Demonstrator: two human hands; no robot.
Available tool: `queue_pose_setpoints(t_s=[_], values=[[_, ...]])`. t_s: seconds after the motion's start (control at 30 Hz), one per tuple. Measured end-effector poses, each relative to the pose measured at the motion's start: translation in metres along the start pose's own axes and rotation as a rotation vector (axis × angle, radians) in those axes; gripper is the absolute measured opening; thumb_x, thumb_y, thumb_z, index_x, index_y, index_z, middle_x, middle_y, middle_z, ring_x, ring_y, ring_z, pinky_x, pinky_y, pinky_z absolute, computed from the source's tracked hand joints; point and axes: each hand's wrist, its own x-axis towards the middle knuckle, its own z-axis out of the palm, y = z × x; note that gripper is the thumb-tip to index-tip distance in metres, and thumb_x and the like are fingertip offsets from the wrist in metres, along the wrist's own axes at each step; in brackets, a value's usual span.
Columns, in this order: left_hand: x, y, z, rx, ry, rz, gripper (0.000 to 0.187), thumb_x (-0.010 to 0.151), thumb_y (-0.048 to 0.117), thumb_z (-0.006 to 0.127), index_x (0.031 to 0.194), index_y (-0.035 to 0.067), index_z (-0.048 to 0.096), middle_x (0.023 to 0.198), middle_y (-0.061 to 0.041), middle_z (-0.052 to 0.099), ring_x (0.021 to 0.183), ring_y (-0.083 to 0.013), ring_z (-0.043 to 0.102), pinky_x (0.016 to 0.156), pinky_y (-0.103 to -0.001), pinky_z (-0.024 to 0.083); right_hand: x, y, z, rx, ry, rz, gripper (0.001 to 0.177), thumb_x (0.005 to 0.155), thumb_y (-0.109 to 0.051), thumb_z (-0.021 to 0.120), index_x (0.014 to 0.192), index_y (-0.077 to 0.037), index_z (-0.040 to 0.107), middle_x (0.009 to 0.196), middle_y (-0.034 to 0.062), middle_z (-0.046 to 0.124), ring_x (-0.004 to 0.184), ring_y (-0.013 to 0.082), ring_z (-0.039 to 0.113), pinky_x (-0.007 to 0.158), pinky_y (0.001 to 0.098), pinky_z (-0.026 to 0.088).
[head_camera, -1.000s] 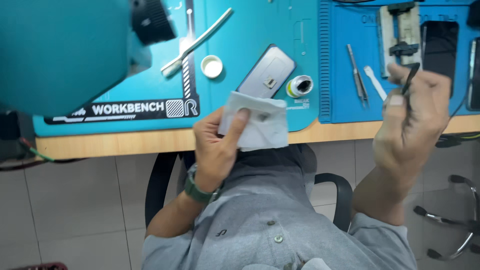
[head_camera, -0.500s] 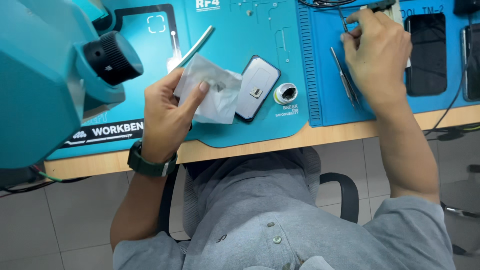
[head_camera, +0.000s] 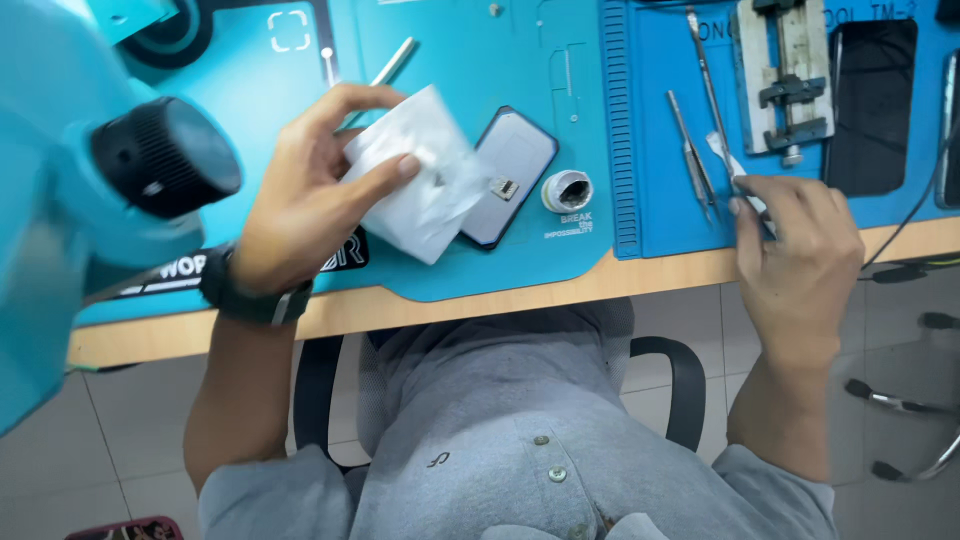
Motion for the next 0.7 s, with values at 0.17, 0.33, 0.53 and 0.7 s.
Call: queue_pose_setpoints(t_s=[0.17, 0.33, 0.53, 0.7], values=[[-0.035, -0.005, 0.000, 0.124, 0.132, -0.124, 0.039, 0.105, 0.012, 0.073, 0.140, 0.010, 0.056, 0.117, -0.016, 0.079, 0.092, -0.0170, 0.077, 0.069, -0.027, 0.061, -0.013, 0.004, 0.008, -0.031, 0.031, 0.084, 0.018, 0.116, 0.001, 0.088, 0.134, 0.007, 0.086, 0.125, 0.0217, 0.079, 0.111, 0.0395, 0.071, 0.092, 0.0493, 0.058], [-0.056, -0.019, -0.001, 0.092, 0.218, -0.188, 0.041, 0.102, 0.011, 0.076, 0.138, 0.010, 0.057, 0.114, -0.014, 0.078, 0.091, -0.0149, 0.073, 0.073, -0.026, 0.060, -0.007, 0.002, 0.012, -0.031, 0.057, 0.056, 0.019, 0.114, 0.008, 0.088, 0.133, 0.007, 0.086, 0.127, 0.0208, 0.079, 0.110, 0.0380, 0.072, 0.093, 0.0476, 0.060], [-0.068, -0.026, 0.001, 0.238, 0.177, -0.045, 0.038, 0.105, 0.016, 0.074, 0.140, 0.009, 0.058, 0.131, -0.008, 0.070, 0.101, -0.0159, 0.075, 0.078, -0.027, 0.062, -0.026, 0.021, 0.013, -0.150, -0.073, 0.048, 0.019, 0.115, 0.006, 0.087, 0.133, 0.001, 0.085, 0.123, 0.0171, 0.080, 0.109, 0.0392, 0.070, 0.093, 0.0488, 0.054], [-0.076, -0.033, 0.010, 0.670, 0.195, 0.190, 0.038, 0.114, 0.021, 0.067, 0.147, 0.010, 0.052, 0.101, -0.008, 0.067, 0.065, -0.0246, 0.057, 0.062, -0.041, 0.041, -0.064, 0.023, 0.012, -0.172, -0.038, 0.264, 0.016, 0.140, 0.005, 0.072, 0.155, 0.005, 0.078, 0.129, 0.0209, 0.079, 0.112, 0.0334, 0.078, 0.088, 0.0433, 0.061]])
